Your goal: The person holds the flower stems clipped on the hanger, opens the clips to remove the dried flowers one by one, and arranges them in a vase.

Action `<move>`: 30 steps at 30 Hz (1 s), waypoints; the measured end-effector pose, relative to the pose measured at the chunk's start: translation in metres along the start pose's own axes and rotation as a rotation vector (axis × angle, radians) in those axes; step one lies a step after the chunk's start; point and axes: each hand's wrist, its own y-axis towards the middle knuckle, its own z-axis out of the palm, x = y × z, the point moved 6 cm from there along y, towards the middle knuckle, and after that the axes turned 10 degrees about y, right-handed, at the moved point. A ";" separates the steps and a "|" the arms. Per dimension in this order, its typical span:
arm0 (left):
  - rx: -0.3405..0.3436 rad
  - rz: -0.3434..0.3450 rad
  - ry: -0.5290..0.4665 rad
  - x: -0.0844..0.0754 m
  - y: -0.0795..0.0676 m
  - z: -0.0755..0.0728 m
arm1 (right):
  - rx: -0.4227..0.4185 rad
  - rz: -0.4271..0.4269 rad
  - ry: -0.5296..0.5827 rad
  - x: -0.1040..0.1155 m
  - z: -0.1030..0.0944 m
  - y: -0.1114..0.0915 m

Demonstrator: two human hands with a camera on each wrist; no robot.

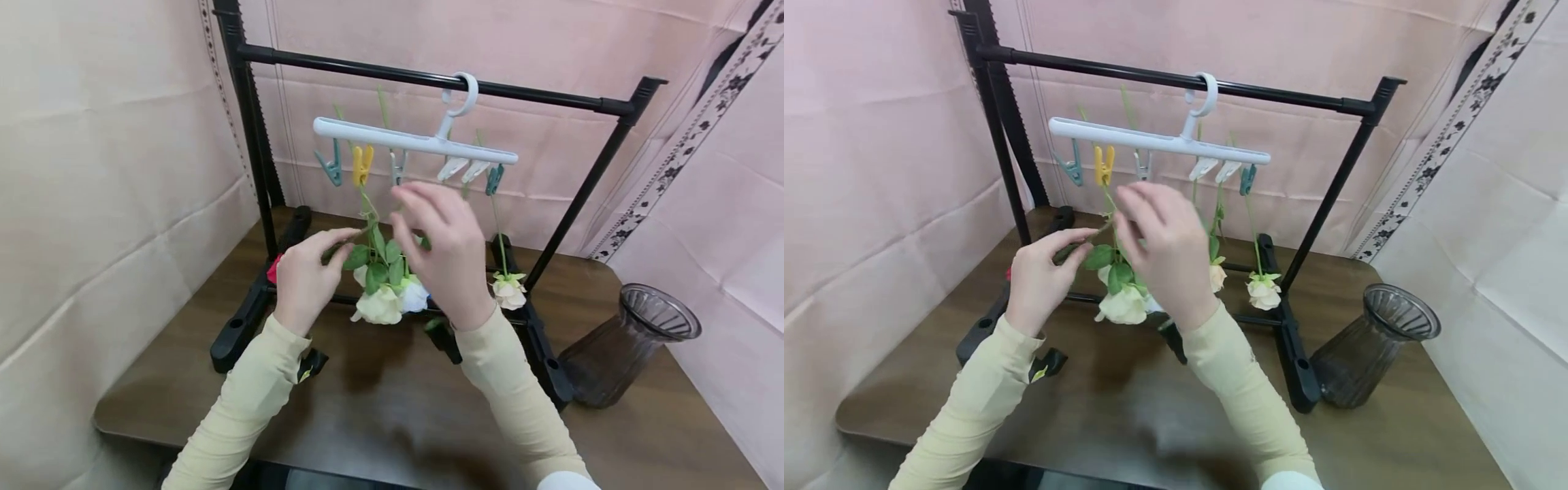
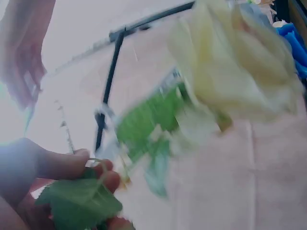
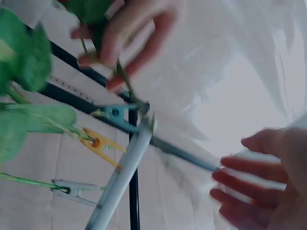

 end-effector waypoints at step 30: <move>0.034 0.709 -0.301 -0.107 -0.036 0.057 | 0.240 0.030 -0.377 -0.053 -0.038 -0.114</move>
